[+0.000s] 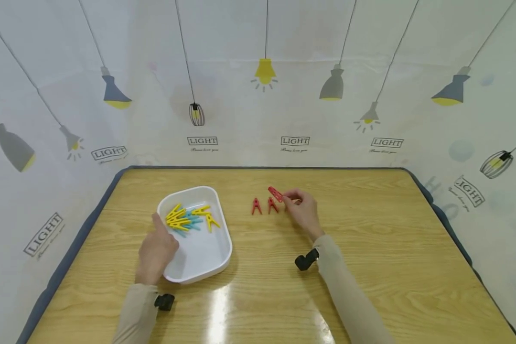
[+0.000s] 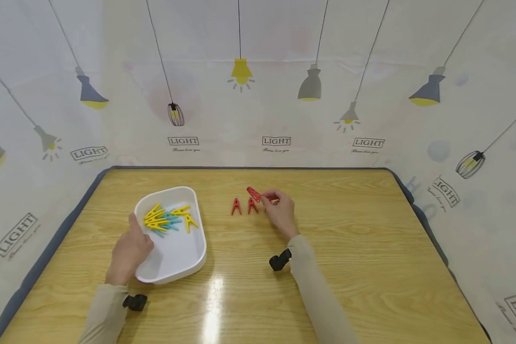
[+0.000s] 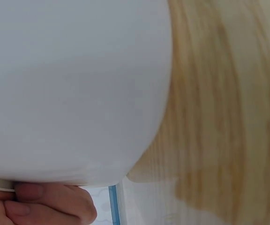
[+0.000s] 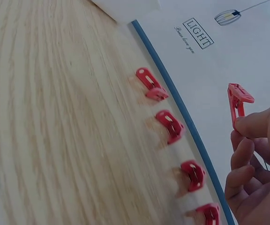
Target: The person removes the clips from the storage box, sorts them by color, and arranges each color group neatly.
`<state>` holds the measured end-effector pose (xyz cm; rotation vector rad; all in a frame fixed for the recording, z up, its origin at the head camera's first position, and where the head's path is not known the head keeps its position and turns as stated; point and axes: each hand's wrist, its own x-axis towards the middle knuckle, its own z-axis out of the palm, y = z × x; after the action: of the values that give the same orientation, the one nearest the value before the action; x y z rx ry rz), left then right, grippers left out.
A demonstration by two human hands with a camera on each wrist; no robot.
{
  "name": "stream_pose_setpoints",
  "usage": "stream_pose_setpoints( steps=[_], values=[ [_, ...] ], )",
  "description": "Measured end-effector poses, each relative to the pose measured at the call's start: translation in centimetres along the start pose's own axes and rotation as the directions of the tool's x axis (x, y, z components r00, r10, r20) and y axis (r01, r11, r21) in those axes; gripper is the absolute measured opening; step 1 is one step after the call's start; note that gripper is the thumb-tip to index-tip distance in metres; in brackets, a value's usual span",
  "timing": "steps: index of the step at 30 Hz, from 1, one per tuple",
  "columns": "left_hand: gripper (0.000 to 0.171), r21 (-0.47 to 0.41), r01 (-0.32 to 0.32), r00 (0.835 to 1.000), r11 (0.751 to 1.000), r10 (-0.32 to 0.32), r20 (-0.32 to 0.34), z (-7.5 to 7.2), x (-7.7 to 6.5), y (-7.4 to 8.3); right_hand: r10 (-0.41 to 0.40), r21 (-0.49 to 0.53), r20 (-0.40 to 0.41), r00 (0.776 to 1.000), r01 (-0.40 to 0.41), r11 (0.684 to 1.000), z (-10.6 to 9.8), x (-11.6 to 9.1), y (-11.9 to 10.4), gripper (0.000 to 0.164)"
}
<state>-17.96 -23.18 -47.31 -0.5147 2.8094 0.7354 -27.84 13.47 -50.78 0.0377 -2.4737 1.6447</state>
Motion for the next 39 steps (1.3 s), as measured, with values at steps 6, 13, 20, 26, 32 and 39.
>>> stream_pose_setpoints(
  steps=[6,13,20,26,32,39],
  values=[
    [0.079,0.003,0.013,1.000,1.000,-0.013,0.004,0.0,0.0,0.1,0.000,-0.011,-0.032,0.999,0.000,1.000,-1.5,-0.1,1.0,0.016],
    [0.076,0.016,-0.033,0.999,0.999,0.033,-0.028,0.1,-0.1,-0.2,0.043,0.002,-0.074,0.996,-0.043,0.999,-3.0,-0.3,2.5,0.017],
    [0.073,0.022,-0.072,0.996,0.997,0.073,-0.054,0.1,0.0,-0.4,0.067,-0.008,-0.128,0.989,-0.069,0.998,-4.8,-0.9,4.4,0.019],
    [0.075,0.028,-0.072,0.996,0.997,0.074,-0.053,0.2,0.0,-0.4,0.088,-0.040,-0.174,0.981,-0.096,0.995,-6.3,-0.9,5.6,0.023],
    [0.076,0.020,-0.059,0.997,0.998,0.060,-0.045,0.1,0.0,-0.3,0.082,-0.087,-0.236,0.968,-0.106,0.991,-6.8,-1.0,6.1,0.018],
    [0.076,0.010,-0.042,0.999,0.999,0.042,-0.031,0.2,0.0,-0.2,0.112,-0.140,-0.329,0.938,-0.166,0.976,-6.3,-1.0,6.2,0.017]
  ],
)
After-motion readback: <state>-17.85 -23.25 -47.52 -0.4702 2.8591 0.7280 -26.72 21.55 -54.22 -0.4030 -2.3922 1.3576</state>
